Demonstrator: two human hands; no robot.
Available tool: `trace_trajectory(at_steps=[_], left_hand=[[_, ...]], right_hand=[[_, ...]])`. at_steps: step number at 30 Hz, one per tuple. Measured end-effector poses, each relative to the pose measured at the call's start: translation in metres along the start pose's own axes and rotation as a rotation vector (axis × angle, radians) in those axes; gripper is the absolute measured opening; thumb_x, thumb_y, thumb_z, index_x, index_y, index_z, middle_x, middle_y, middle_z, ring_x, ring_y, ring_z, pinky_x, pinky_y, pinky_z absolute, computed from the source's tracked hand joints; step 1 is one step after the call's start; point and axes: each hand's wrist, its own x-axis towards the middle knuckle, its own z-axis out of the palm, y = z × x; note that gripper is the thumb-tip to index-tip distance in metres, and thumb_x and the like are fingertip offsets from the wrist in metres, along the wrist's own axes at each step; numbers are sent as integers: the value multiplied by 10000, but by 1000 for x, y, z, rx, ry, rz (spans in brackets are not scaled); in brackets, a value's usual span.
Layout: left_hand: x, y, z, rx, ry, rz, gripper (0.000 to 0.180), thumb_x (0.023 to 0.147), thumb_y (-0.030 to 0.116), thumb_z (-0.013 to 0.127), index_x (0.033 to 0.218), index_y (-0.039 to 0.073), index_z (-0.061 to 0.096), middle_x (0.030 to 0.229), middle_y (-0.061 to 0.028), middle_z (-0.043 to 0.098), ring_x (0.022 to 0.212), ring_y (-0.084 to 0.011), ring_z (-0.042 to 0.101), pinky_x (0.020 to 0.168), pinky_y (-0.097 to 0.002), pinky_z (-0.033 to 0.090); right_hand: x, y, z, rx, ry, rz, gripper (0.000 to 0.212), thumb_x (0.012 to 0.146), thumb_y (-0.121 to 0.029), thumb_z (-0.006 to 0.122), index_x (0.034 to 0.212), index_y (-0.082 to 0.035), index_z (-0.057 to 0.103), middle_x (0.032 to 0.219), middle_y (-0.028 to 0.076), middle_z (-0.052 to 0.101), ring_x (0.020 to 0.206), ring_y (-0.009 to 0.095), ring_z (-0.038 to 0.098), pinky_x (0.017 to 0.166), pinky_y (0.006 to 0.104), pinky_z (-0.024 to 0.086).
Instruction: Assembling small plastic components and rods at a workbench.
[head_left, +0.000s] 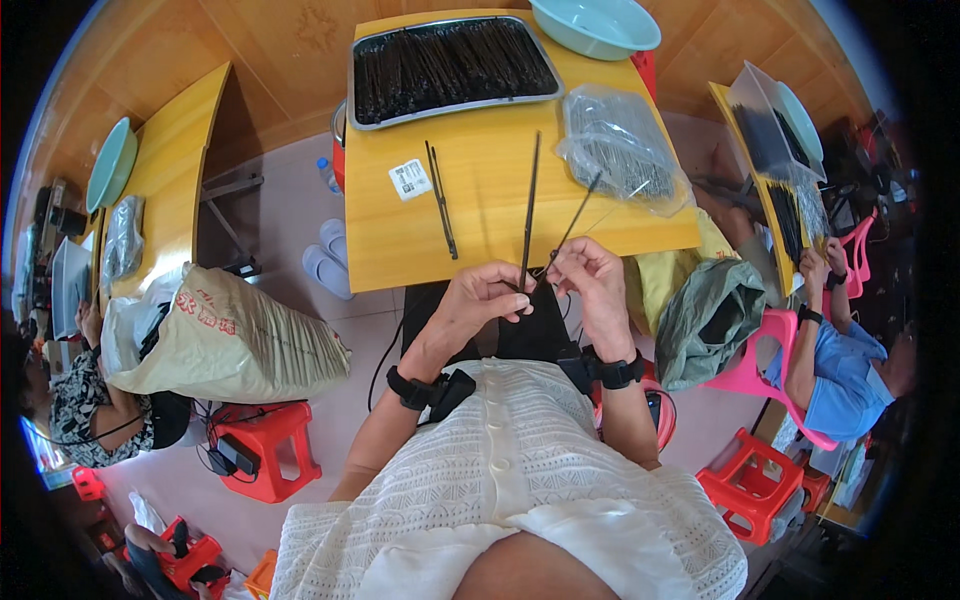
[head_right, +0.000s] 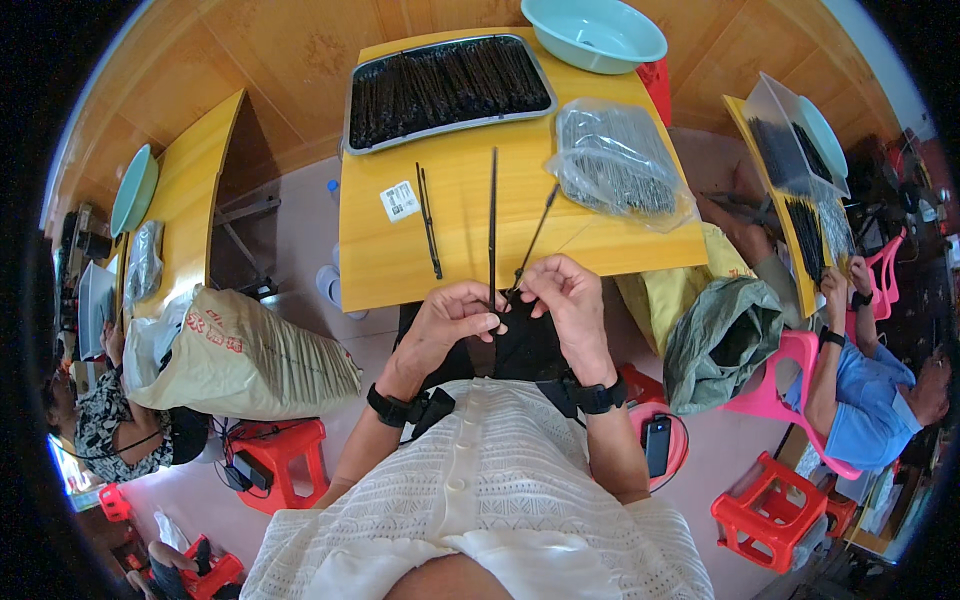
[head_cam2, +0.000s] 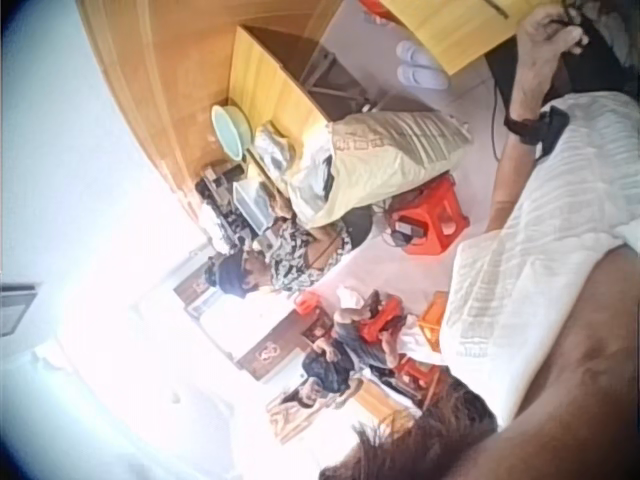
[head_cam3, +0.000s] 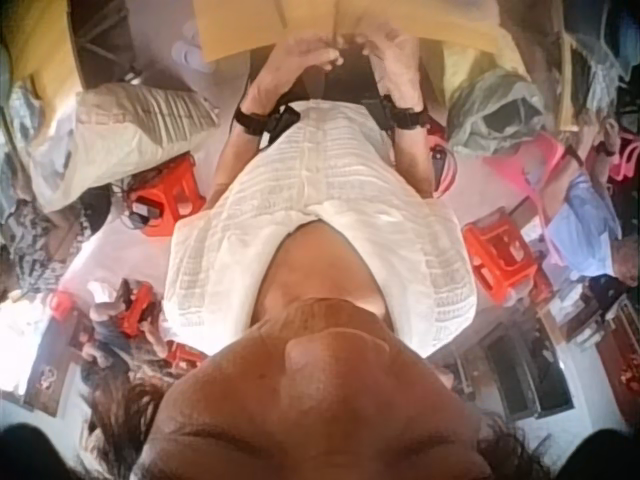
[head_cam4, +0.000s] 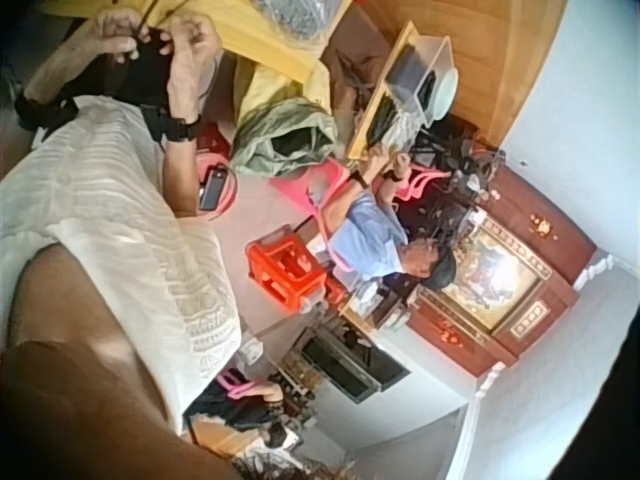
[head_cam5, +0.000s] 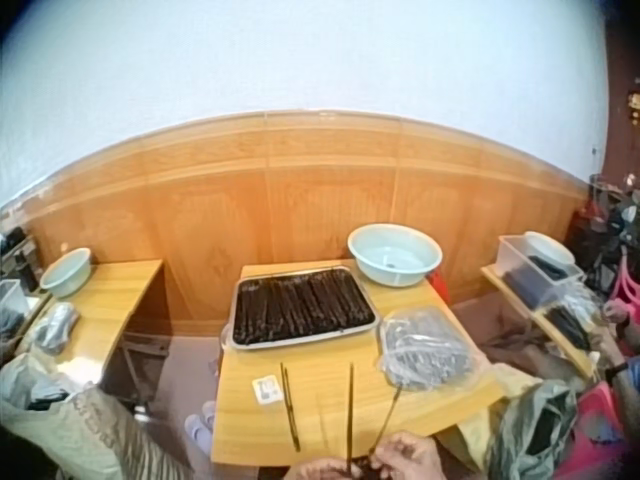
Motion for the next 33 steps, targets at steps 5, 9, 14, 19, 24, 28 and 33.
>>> trace_trajectory(at_steps=[5,9,14,19,24,28,33], left_hand=[[1,5,1,-65,-18,46,222,793,75,624,977,49,503,821,-35,589,754,-140,612,644,-225,478],[2,2,-1,-61,-33,52,258,790,61,626,1003,52,479,821,-43,588,759,-150,613,648,-238,484],[-1,4,-3,-107,-48,75,302,774,8,631,1031,54,480,869,-79,612,783,-156,621,673,-247,496],[-3,5,-3,-103,-48,79,338,767,-12,631,1060,47,473,863,-89,618,784,-155,623,675,-249,506],[-4,7,-3,-105,-57,86,335,763,-24,634,1044,56,470,860,-76,624,792,-124,605,674,-242,515],[-4,6,-2,-111,-53,93,346,761,-20,636,1058,52,474,852,-78,620,784,-131,610,674,-249,516],[-4,7,-2,-121,-69,92,340,764,-23,633,1054,48,469,863,-80,622,801,-123,602,673,-244,516]], right_hand=[[2,-6,-1,82,-3,49,94,825,-123,605,828,-33,580,716,28,602,619,75,559,506,175,417],[3,-2,1,175,-89,105,111,834,-146,598,830,-36,579,704,21,593,607,67,554,500,166,414],[4,4,2,221,-198,237,85,828,-130,590,819,-45,582,671,3,575,564,47,530,478,151,390],[3,5,7,243,-218,295,64,823,-119,587,815,-56,585,644,-16,548,528,42,495,469,152,372],[2,5,6,224,-226,328,62,824,-123,585,814,-62,589,642,-22,543,522,39,485,469,151,365],[2,6,6,239,-235,341,61,823,-123,586,812,-63,590,647,-22,545,523,37,485,470,149,364],[2,7,5,238,-226,348,62,822,-126,588,803,-67,588,649,-23,547,522,37,484,466,152,364]])
